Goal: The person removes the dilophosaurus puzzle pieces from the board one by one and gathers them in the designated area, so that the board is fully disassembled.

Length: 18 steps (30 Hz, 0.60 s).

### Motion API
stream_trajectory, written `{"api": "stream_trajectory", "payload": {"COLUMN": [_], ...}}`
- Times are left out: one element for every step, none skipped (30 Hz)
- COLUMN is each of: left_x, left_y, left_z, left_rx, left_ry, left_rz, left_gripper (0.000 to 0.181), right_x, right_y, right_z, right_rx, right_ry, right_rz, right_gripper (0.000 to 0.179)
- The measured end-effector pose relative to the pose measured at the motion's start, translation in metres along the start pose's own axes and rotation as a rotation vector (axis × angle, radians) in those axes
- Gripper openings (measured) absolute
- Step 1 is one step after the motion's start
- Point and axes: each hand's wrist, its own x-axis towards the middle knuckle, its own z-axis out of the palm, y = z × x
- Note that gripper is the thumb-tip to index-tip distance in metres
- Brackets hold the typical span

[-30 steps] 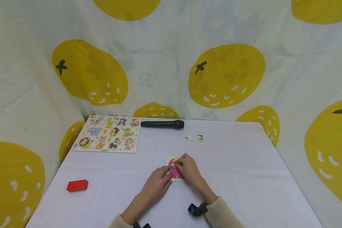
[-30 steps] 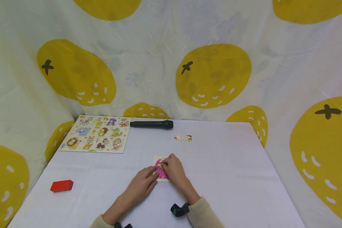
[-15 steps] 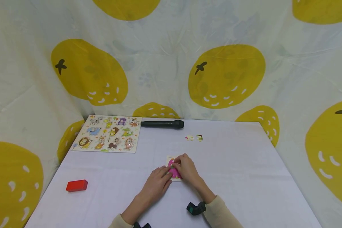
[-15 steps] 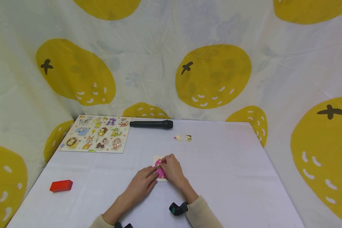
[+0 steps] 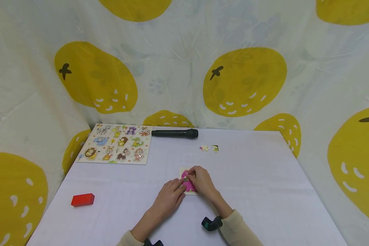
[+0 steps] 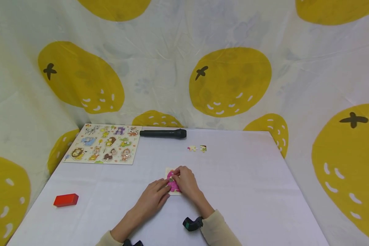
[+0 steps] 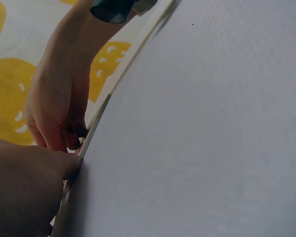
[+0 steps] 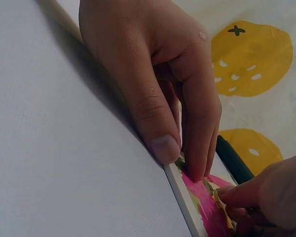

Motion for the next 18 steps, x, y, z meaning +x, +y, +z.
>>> {"api": "stream_trajectory", "payload": {"left_x": [0.0,0.0,0.0,-0.0001,-0.0001,-0.0002,-0.0003,-0.0004,-0.0004,-0.0005,-0.0005,-0.0005,-0.0005,-0.0005,-0.0004,-0.0003,-0.0002,-0.0003], "left_y": [0.0001,0.0003,0.0005,0.0005,0.0006,0.0007,0.0005,0.0004,0.0002,0.0001,0.0,-0.0002,-0.0001,-0.0001,0.0,0.0001,0.0002,0.0003], "left_z": [-0.0003,-0.0007,-0.0012,-0.0013,-0.0013,-0.0014,-0.001,-0.0007,0.0,0.0004,0.0007,0.0011,0.0011,0.0009,0.0007,0.0002,-0.0001,-0.0005], "left_rx": [-0.004,-0.007,-0.008,-0.01,-0.009,-0.01,-0.007,-0.005,-0.002,0.0,0.002,0.003,0.004,0.005,0.005,0.005,0.004,0.004], "left_ry": [-0.007,-0.014,-0.021,-0.026,-0.03,-0.031,-0.032,-0.033,-0.033,-0.033,-0.034,-0.035,-0.036,-0.036,-0.038,-0.039,-0.04,-0.043], "left_rz": [-0.004,-0.008,-0.012,-0.014,-0.017,-0.018,-0.018,-0.018,-0.017,-0.017,-0.016,-0.016,-0.016,-0.016,-0.017,-0.019,-0.02,-0.021], "left_gripper": [0.026,0.026,0.026,0.027,0.027,0.027,0.028,0.028,0.028,0.028,0.028,0.028,0.028,0.028,0.028,0.028,0.028,0.028], "right_x": [0.0,-0.0001,-0.0002,-0.0004,-0.0008,-0.0013,-0.0016,-0.0017,-0.0019,-0.0023,-0.0026,-0.0026,-0.0026,-0.0026,-0.0026,-0.0026,-0.0021,-0.0017], "right_y": [-0.0003,-0.0004,-0.0002,0.0002,0.0007,0.0012,0.0016,0.0023,0.0027,0.003,0.0032,0.0034,0.0038,0.0041,0.0042,0.0044,0.0045,0.0045], "right_z": [-0.0005,-0.0008,-0.0008,-0.0006,-0.0005,-0.0003,-0.0001,0.0003,0.0005,0.0005,0.0003,0.0002,0.0001,-0.0001,-0.0005,-0.0009,-0.0013,-0.0019], "right_rx": [0.007,0.013,0.024,0.034,0.044,0.055,0.066,0.074,0.082,0.086,0.089,0.094,0.097,0.099,0.103,0.107,0.108,0.109], "right_ry": [0.002,0.003,0.005,0.007,0.011,0.014,0.017,0.017,0.019,0.017,0.015,0.013,0.01,0.007,0.004,0.002,0.001,0.001], "right_rz": [-0.002,-0.001,-0.001,-0.003,-0.006,-0.009,-0.011,-0.01,-0.014,-0.018,-0.023,-0.024,-0.029,-0.032,-0.036,-0.038,-0.035,-0.033], "right_gripper": [0.012,0.012,0.011,0.011,0.01,0.01,0.01,0.009,0.009,0.01,0.01,0.01,0.011,0.011,0.011,0.011,0.01,0.01]}}
